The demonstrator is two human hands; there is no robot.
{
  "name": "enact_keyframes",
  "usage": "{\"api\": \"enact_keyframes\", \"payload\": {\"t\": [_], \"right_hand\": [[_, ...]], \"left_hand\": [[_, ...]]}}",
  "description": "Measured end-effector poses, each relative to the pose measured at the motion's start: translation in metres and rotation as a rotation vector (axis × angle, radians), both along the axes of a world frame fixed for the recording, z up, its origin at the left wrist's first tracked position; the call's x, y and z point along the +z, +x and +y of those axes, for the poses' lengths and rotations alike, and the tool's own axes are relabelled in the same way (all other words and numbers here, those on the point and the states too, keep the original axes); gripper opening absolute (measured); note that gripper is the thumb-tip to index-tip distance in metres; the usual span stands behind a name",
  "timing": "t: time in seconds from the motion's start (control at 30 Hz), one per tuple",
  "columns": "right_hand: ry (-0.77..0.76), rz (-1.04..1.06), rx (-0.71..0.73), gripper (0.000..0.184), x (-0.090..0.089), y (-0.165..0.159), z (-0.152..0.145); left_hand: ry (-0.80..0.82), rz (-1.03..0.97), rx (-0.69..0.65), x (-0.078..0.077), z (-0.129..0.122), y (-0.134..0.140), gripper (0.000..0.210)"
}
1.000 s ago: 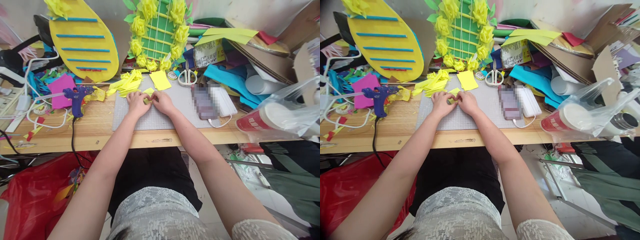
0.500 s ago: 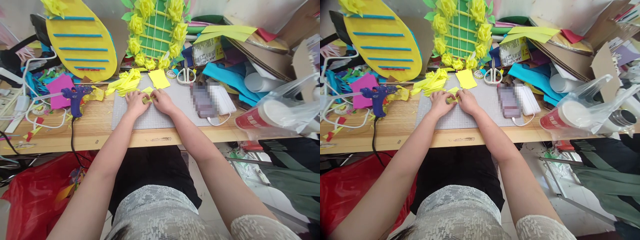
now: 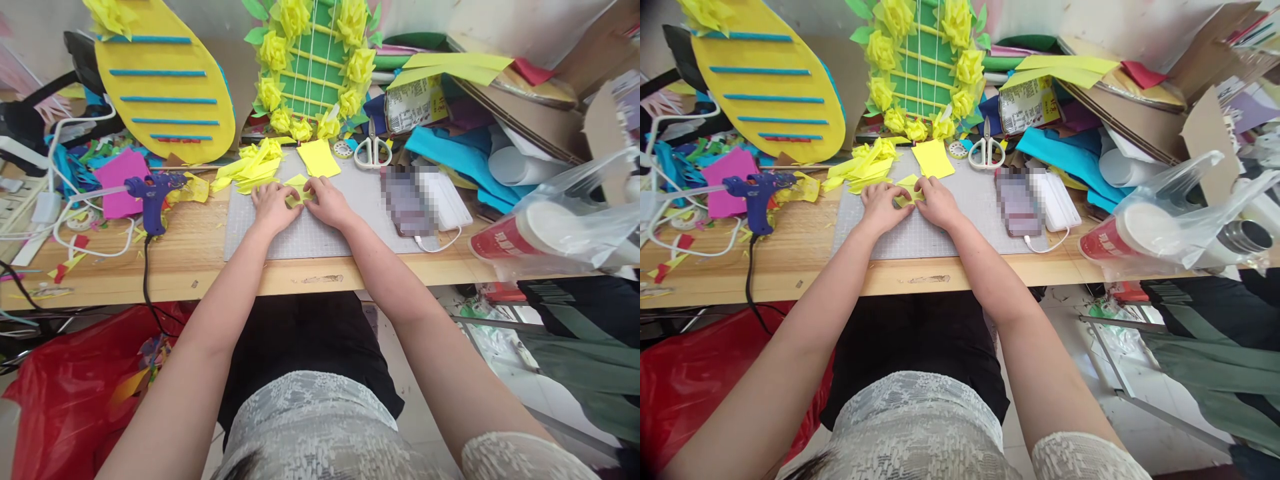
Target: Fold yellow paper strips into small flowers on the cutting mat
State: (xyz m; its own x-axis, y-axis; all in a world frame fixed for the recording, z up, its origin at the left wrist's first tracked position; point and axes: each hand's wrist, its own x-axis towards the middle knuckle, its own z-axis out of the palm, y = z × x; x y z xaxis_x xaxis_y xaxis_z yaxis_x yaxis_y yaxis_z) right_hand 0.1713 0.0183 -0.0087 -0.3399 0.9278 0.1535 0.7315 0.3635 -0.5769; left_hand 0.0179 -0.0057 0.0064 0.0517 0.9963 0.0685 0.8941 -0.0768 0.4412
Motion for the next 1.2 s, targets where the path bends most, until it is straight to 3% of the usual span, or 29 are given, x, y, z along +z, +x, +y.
{"api": "enact_keyframes", "payload": {"t": [0.37,0.63,0.87,1.2], "right_hand": [[-0.024,0.031,0.034,0.028,0.002,0.003,0.0],[0.006,0.077,-0.053,0.031,-0.002,0.006,0.005],[-0.072,0.16,0.081,0.029,0.006,-0.002,-0.004],[-0.078,0.088,0.042,0.02,0.001,-0.007,-0.002]], "left_hand": [[-0.023,0.007,-0.017,-0.001,0.0,-0.003,0.023],[-0.016,-0.007,-0.023,0.002,-0.001,-0.005,0.025],[0.019,-0.133,-0.081,0.008,-0.002,-0.024,0.038],[0.021,-0.118,-0.075,0.001,0.009,-0.022,0.028]]}}
